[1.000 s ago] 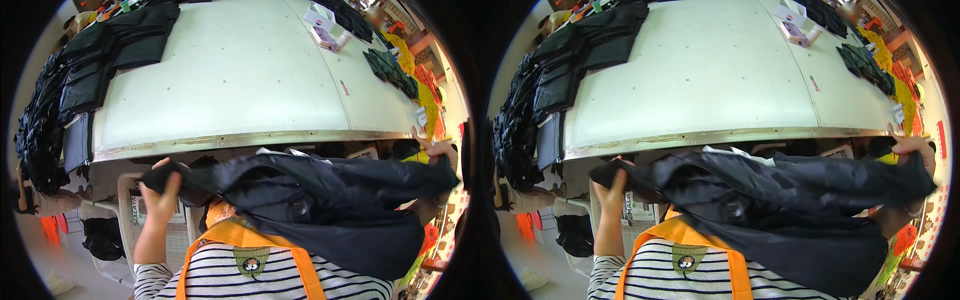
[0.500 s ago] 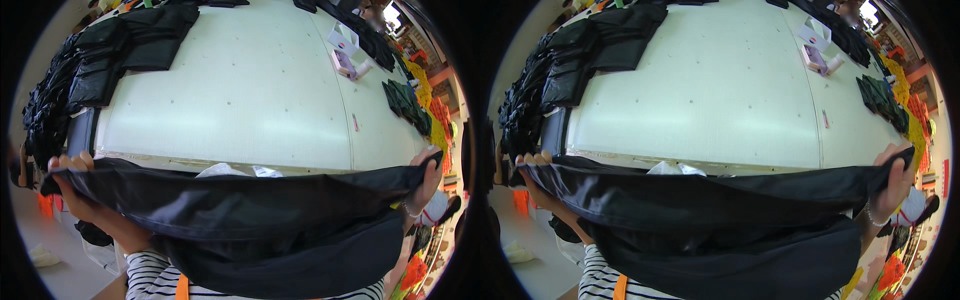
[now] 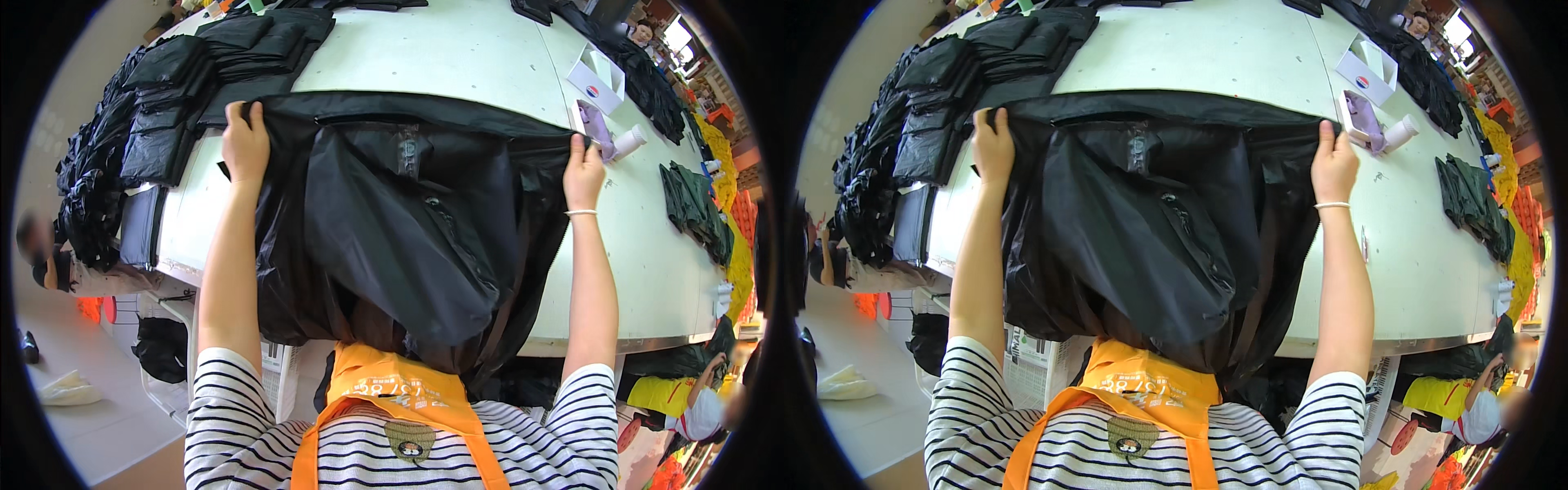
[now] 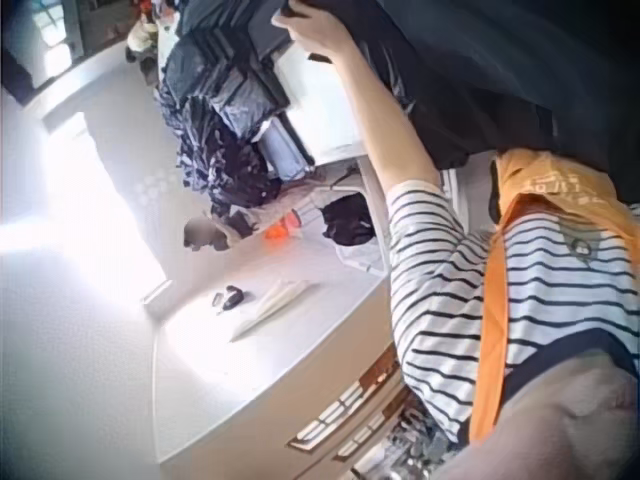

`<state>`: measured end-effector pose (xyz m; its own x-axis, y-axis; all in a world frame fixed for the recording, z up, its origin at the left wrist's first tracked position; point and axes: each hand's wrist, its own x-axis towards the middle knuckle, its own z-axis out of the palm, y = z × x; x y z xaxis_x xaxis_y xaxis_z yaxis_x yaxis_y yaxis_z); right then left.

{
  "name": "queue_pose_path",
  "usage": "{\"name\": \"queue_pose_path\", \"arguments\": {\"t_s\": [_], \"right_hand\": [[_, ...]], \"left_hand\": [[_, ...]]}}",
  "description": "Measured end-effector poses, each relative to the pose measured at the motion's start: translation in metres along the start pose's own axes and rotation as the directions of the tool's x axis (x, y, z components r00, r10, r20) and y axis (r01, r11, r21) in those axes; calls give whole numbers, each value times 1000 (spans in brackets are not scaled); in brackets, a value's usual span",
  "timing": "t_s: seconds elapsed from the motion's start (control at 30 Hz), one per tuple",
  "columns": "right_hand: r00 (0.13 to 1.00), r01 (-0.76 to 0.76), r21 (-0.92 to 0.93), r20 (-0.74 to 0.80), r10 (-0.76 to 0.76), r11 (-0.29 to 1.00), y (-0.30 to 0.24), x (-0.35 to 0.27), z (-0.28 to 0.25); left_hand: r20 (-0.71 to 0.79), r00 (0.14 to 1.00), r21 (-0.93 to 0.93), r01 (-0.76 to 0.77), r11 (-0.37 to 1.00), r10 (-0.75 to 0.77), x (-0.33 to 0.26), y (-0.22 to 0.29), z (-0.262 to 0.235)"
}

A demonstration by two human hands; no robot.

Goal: The person trims excess threads and loose edges from a black jacket using small scissors. The person repeatedly lifts, folds, and repositions the jacket to access different seams and edges, then snips small protrusions.

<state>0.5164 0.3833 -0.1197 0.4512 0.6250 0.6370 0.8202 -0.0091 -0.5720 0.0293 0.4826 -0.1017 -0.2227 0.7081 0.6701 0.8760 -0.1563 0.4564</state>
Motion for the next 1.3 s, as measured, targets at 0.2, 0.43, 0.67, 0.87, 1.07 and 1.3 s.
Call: {"name": "queue_pose_path", "arguments": {"t_s": [0.2, 0.43, 0.67, 0.87, 1.07, 1.3], "right_hand": [[923, -187, -373, 250, 292, 909, 69, -20, 93], [767, -160, -699, 356, 533, 697, 117, -73, 152], [957, -134, -389, 190, 221, 911, 168, -78, 148], [825, -315, -923, -152, 544, 221, 303, -107, -22], [792, -311, -779, 105, 601, 545, 321, -155, -84], [854, -359, -518, 153, 497, 777, 286, -121, -33]], "left_hand": [[322, 944, 138, 35, 990, -78, -16, -29, 114], [564, 802, 241, 65, 968, -195, -78, -73, 220], [387, 894, 123, 193, 973, -227, -84, -90, 237], [752, 645, -306, 162, 938, 134, -53, 36, 192], [820, 505, -228, -146, 963, 270, -109, 66, 238], [831, 483, -339, 48, 939, 275, -124, 51, 252]]}}
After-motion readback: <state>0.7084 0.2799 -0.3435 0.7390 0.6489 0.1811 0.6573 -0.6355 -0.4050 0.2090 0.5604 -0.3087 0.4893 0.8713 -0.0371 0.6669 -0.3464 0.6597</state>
